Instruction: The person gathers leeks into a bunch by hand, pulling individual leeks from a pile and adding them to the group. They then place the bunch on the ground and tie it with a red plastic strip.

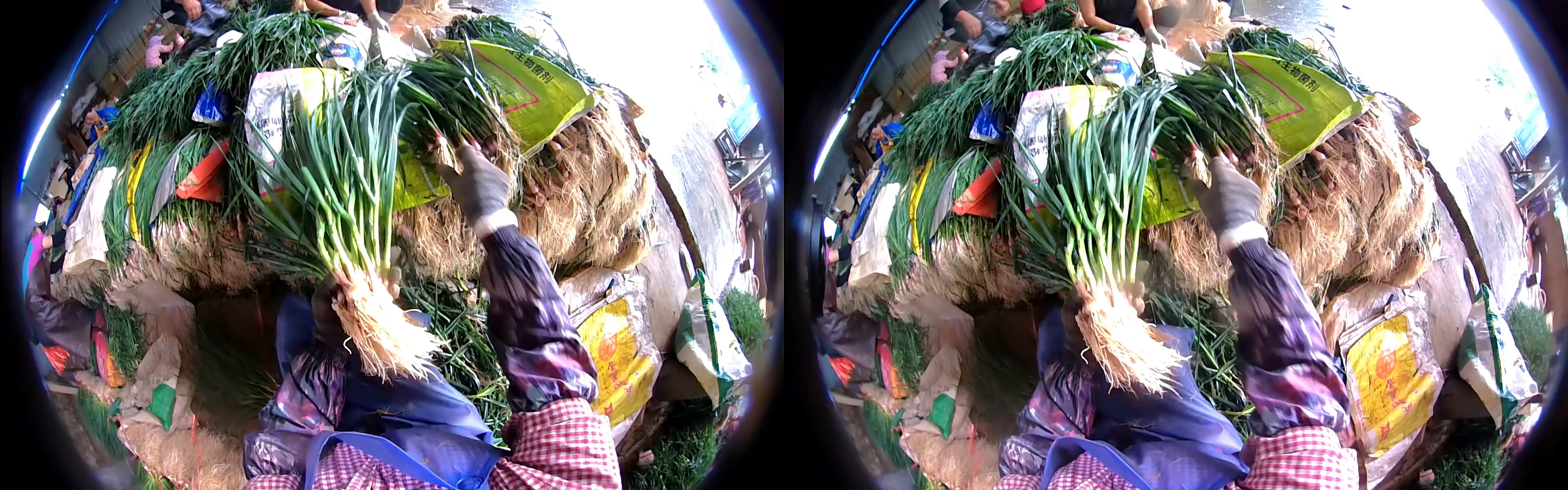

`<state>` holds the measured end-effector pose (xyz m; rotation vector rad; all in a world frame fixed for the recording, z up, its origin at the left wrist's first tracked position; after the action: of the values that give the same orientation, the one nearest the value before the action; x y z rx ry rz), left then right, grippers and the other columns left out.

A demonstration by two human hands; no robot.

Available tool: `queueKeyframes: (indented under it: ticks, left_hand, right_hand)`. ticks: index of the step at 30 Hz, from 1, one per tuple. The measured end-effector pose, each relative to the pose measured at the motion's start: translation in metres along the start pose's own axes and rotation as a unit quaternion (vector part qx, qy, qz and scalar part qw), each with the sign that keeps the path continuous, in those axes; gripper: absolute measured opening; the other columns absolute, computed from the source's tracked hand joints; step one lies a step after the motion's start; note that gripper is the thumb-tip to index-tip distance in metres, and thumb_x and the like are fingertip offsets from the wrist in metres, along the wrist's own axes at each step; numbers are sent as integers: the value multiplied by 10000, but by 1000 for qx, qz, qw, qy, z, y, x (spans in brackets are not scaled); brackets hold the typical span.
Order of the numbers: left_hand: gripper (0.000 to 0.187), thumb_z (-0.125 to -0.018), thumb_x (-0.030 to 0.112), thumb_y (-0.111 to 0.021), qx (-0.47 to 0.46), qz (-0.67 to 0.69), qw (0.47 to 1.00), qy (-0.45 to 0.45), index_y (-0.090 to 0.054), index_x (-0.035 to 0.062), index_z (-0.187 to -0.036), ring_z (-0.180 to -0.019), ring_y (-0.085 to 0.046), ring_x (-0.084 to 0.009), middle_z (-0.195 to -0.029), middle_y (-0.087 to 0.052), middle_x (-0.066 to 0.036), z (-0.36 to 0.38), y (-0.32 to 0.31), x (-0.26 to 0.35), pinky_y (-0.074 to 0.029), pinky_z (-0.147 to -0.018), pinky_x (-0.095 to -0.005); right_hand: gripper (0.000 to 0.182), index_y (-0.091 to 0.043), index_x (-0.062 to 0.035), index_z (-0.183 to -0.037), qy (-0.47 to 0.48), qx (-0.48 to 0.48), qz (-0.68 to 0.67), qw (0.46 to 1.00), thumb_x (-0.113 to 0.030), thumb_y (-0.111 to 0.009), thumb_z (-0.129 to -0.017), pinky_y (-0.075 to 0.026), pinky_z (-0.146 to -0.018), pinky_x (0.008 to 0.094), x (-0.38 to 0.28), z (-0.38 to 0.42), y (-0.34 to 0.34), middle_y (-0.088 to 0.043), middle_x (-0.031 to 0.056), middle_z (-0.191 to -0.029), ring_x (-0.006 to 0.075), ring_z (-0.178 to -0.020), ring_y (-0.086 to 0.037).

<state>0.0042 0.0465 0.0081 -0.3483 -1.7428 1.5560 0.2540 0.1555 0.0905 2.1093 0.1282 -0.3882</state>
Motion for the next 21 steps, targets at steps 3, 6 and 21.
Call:
queueKeyframes:
  ticks: [3, 6, 21]
  left_hand:
    - [779, -776, 458, -670, -57, 20, 998, 37, -354, 53, -1362, -1067, -509, -287, -1205, -512, -150, -2, 16, 1, -439, -944, -430]
    - [747, -754, 397, -703, -53, 96, 993, 45, -382, 49, -1331, -1105, -493, -309, -1240, -501, -157, -1, 57, -6, -426, -958, -446]
    - [537, -898, 418, -506, -16, -17, 998, -54, -439, 49, -1283, -1044, -535, -274, -1185, -545, -143, -6, 22, -4, -424, -949, -417]
  right_hand:
    - [252, -606, -108, -810, 87, 83, 15, 993, -352, -666, -810, -480, -574, 403, 8, -27, -56, -625, 74, -733, 293, -658, -621]
    - [90, -603, -121, -757, 136, 93, -107, 981, -187, -659, -780, -472, -514, 337, -41, 10, 12, -601, 65, -673, 235, -564, -600]
    - [578, -604, -11, -1098, -202, -354, -603, 686, -525, -611, -834, -416, -488, 222, -14, 120, -43, -577, -24, -701, 83, -535, -491]
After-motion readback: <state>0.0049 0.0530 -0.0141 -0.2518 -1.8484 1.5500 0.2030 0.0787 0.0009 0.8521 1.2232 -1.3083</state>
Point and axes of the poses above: each hand's wrist, its own z-axis away from the middle knuckle, its own y-axis out of the back of the hand, x = y × z, the point moved 5 cm from there along -z, towards the middle knuckle
